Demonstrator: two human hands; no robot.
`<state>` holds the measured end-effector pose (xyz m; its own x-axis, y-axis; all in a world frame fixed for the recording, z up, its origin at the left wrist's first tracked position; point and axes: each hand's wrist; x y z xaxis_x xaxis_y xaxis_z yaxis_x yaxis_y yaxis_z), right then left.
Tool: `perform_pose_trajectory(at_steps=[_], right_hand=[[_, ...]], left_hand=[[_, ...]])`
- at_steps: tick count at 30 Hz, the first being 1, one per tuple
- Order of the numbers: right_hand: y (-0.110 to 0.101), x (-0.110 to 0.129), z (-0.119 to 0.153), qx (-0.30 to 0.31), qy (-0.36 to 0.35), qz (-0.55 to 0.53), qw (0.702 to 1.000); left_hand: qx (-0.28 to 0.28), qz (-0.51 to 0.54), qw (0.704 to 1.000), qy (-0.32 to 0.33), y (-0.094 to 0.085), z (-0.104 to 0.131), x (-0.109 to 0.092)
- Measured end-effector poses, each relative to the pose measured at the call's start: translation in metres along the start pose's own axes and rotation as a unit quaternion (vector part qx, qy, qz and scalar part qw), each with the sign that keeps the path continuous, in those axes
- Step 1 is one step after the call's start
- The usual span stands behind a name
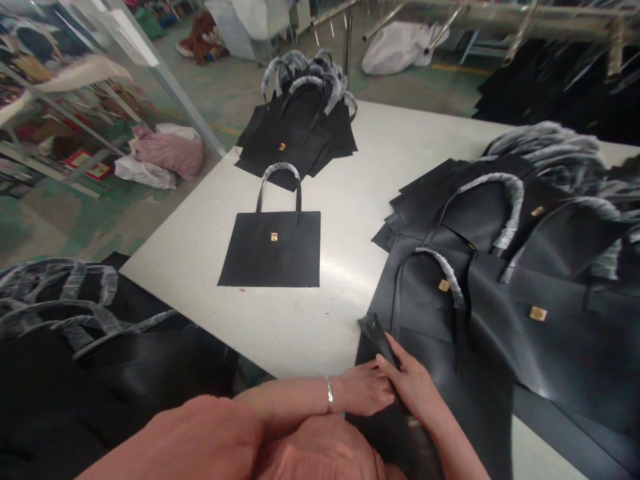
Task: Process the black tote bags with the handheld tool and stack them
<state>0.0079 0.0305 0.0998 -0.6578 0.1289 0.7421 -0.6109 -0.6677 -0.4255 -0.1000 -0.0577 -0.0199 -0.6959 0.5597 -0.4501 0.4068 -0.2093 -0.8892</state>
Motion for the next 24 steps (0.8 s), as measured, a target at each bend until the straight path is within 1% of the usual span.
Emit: perform_pose_trajectory(at_steps=[3,6,8,9,13,15,17,18,21,22,24], right_hand=[[-0.001,0.001,-0.006,0.006,-0.017,0.009,1.0],[-0.005,-0.004,0.002,0.03,-0.007,0.02,0.999],[-0.006,-0.004,0.005,0.025,0.001,0.017,1.0],[-0.005,-0.001,0.005,0.008,0.0,0.016,1.0],[-0.007,0.011,-0.002,-0.095,-0.034,0.012,0.995],[-0.012,0.009,0.002,-0.107,-0.031,-0.003,0.994],[-0.016,0.001,0.013,-0.079,0.002,-0.027,0.996],[-0.018,-0.004,0.02,-0.063,0.024,-0.041,0.997],[-0.017,-0.017,0.039,-0.038,0.067,-0.075,0.994],[-0.016,-0.019,0.043,-0.036,0.071,-0.08,0.994],[-0.011,-0.019,0.046,-0.023,0.072,-0.08,0.994]], left_hand=[[-0.017,0.009,1.0,-0.009,0.002,0.0,0.001],[-0.009,0.01,1.0,-0.009,0.0,0.0,0.001],[-0.008,0.01,1.0,-0.008,-0.001,0.0,0.0],[-0.011,0.01,1.0,-0.01,-0.002,-0.001,-0.001],[-0.022,0.022,0.999,-0.026,-0.005,-0.004,-0.004],[-0.02,0.061,0.997,-0.038,-0.009,-0.002,0.0],[-0.029,0.111,0.991,-0.072,-0.017,0.003,0.013],[-0.041,0.131,0.985,-0.103,-0.024,0.007,0.022],[-0.073,0.147,0.963,-0.214,-0.051,0.017,0.062],[-0.068,0.14,0.961,-0.228,-0.06,0.018,0.076],[-0.041,0.129,0.968,-0.213,-0.076,0.015,0.103]])
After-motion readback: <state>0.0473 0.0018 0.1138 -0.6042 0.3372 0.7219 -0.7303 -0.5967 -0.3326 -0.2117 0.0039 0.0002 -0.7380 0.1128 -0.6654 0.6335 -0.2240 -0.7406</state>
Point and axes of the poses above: each hand's wrist, its own z-axis away from the middle knuckle, its own y-axis out of the palm, x = y × z, and after that the axes turned 9 degrees about -y, right-handed
